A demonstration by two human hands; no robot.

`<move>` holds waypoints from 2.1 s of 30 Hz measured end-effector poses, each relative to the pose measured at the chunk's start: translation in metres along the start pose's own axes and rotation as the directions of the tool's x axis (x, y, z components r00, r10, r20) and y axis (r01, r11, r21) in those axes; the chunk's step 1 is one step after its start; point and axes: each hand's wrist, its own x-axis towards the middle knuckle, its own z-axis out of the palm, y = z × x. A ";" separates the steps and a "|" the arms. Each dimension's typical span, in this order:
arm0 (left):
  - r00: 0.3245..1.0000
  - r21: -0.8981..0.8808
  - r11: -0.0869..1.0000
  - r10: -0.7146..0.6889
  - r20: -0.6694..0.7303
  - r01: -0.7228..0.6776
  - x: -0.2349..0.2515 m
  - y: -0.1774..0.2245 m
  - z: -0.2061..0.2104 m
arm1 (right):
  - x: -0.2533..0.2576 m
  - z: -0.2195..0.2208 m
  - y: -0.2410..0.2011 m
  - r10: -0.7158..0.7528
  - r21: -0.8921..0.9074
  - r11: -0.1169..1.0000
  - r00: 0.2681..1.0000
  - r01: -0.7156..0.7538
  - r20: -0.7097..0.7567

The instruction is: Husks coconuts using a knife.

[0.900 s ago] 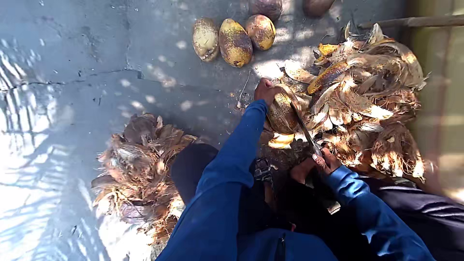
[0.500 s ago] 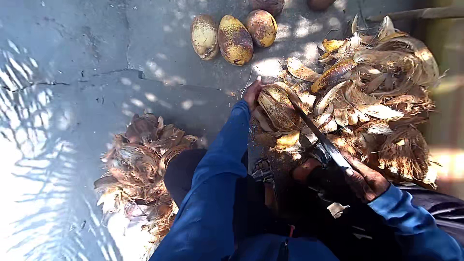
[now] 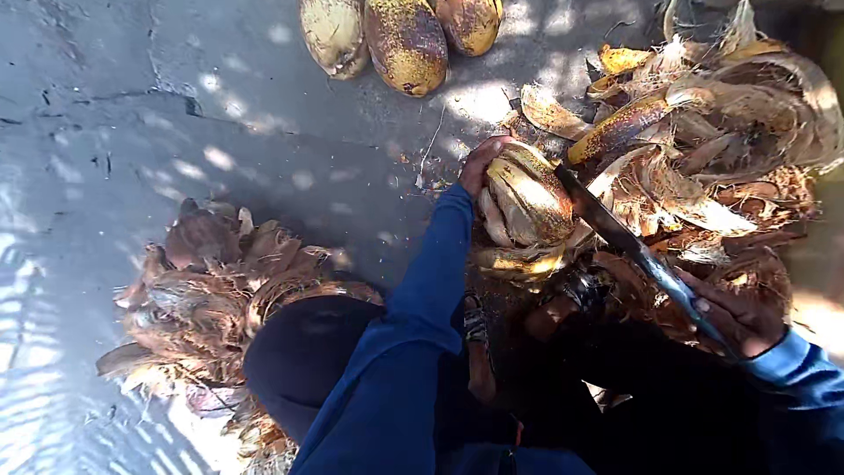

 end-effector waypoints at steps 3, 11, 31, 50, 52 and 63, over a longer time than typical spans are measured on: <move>0.991 -0.003 1.000 -0.008 -0.132 0.008 -0.006 -0.003 0.005 | -0.010 0.026 -0.025 -0.153 -0.324 0.938 0.985 0.120 -0.076; 0.714 0.116 0.897 -0.255 -0.652 0.426 -0.024 0.037 0.063 | 0.005 0.095 -0.094 0.230 -0.493 0.813 0.948 -0.310 -0.218; 0.896 0.760 0.520 -0.028 -0.442 0.391 -0.043 0.069 0.042 | -0.035 0.132 -0.038 0.000 -0.128 0.992 0.986 -0.021 -0.164; 0.846 0.660 0.567 -0.135 -0.515 0.492 -0.045 0.066 0.037 | -0.049 0.156 -0.008 0.134 -0.267 0.946 0.970 -0.186 -0.202; 0.806 0.598 0.610 -0.120 -0.580 0.520 -0.065 0.055 0.042 | -0.043 0.169 -0.019 0.149 -0.249 0.946 0.960 -0.208 -0.236; 0.689 0.382 0.819 -0.022 -0.724 0.428 -0.099 0.020 0.038 | -0.068 0.160 -0.043 0.005 -0.143 0.989 0.973 -0.039 -0.232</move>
